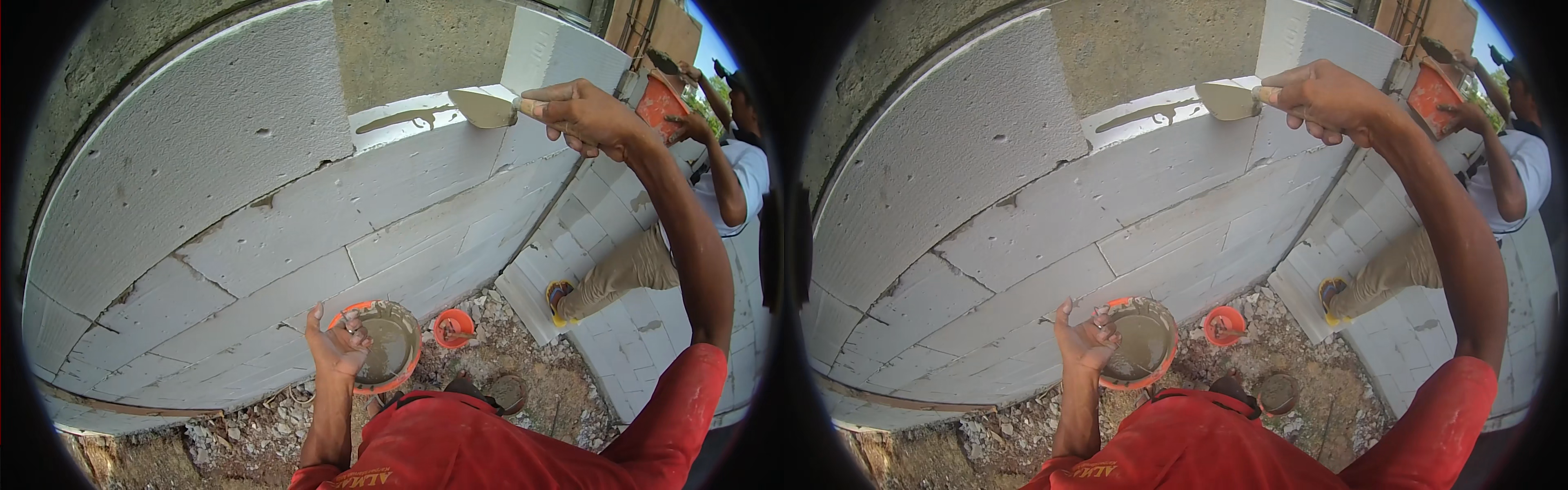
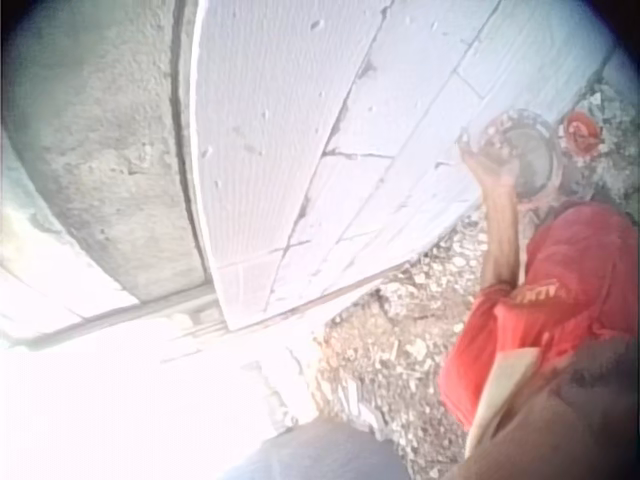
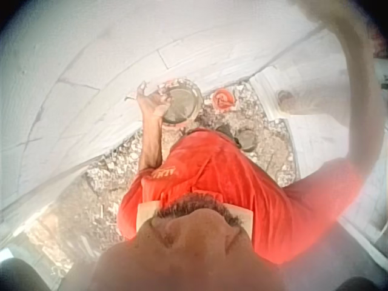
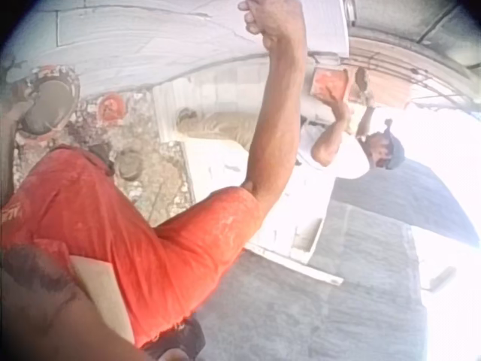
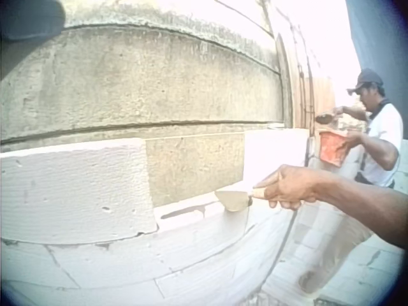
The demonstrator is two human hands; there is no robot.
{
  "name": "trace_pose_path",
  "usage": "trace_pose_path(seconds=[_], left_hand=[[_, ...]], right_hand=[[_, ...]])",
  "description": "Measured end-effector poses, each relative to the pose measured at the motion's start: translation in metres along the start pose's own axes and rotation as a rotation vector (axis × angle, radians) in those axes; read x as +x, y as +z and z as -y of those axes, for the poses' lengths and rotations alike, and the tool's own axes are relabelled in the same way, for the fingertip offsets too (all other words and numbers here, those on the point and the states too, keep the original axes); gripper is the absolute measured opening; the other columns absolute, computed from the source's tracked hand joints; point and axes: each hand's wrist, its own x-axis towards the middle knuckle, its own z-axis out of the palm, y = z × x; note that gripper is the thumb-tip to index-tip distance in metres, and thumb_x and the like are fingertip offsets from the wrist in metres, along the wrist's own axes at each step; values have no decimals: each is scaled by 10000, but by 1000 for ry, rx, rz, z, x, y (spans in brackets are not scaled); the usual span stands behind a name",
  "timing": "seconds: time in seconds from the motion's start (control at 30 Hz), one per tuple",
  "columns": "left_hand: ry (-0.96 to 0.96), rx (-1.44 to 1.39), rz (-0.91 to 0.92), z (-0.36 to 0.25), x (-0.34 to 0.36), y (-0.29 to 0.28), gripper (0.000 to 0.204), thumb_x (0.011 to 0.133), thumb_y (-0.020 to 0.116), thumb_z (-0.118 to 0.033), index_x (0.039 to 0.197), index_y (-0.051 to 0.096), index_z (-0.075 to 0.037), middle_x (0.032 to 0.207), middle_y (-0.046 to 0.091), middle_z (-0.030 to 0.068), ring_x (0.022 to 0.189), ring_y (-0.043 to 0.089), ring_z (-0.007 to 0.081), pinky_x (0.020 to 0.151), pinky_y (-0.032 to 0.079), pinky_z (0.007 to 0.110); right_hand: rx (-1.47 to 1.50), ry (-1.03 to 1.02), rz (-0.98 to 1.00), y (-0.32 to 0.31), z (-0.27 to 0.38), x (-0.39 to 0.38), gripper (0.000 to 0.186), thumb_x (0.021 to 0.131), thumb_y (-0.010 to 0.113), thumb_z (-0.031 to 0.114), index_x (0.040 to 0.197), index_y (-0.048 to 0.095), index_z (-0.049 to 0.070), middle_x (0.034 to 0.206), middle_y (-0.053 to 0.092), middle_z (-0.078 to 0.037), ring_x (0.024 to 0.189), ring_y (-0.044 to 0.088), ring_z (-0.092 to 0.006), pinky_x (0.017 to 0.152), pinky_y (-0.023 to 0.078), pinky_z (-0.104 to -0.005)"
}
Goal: The person applies mortar to the top of a concrete block wall using a trowel, then picks up a new block, places it onto the mortar, and uses the back of a small axe to tap it into alignment. Later, the person uses a tape measure to check the dimensions of a block on the ground and prepares to cut it with a saw.
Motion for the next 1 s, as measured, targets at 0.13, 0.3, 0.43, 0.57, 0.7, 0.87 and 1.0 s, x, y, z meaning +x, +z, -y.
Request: trace_pose_path(seconds=[0.13,0.3,0.43,0.57,0.7,0.87,1.0], left_hand=[[24,32,37,4,5,-2,570,780,588,-616,897,523,-61,671,451,-7,533,351,155,636,291,328],[42,22,9,2,3,-7,575,783,576,-625,892,527,-62,669,454,-3,533,359,163,645,291,326],[25,30,23,3,9,-16,587,782,573,-628,902,534,-55,670,454,-2,534,358,164,652,290,326],[47,19,2,3,4,-19,603,778,590,-626,921,537,-42,668,448,0,533,354,162,649,288,326],[50,-2,13,3,1,-25,605,778,605,-617,925,541,-33,673,452,4,537,359,163,645,288,325],[49,-15,-12,8,-5,-27,606,790,594,-609,938,548,-23,681,454,6,545,358,161,651,287,323],[56,35,-43,14,-8,-19,624,794,589,-610,951,544,-7,686,453,7,553,357,160,656,285,319]], right_hand=[[54,63,29,-12,-7,13,464,929,552,215,1332,586,-13,748,542,-26,478,418,-38,335,318,-201],[50,65,14,-11,-11,1,506,925,564,247,1330,560,-57,758,554,-31,482,435,-36,324,311,-174],[22,-87,124,28,29,-5,474,946,584,254,1359,568,24,673,571,-15,404,441,-20,290,349,-180],[30,-129,171,43,49,-5,459,923,573,213,1348,586,39,664,568,-13,402,445,-34,290,351,-192],[-2,-159,164,52,57,1,464,917,567,209,1347,586,37,659,566,-13,402,444,-35,290,348,-192],[112,-205,271,52,41,-9,454,918,571,195,1342,590,36,669,570,-10,405,462,-36,289,347,-191],[97,-212,263,54,37,-17,448,923,571,181,1341,585,21,673,570,-13,401,458,-28,283,342,-177]])
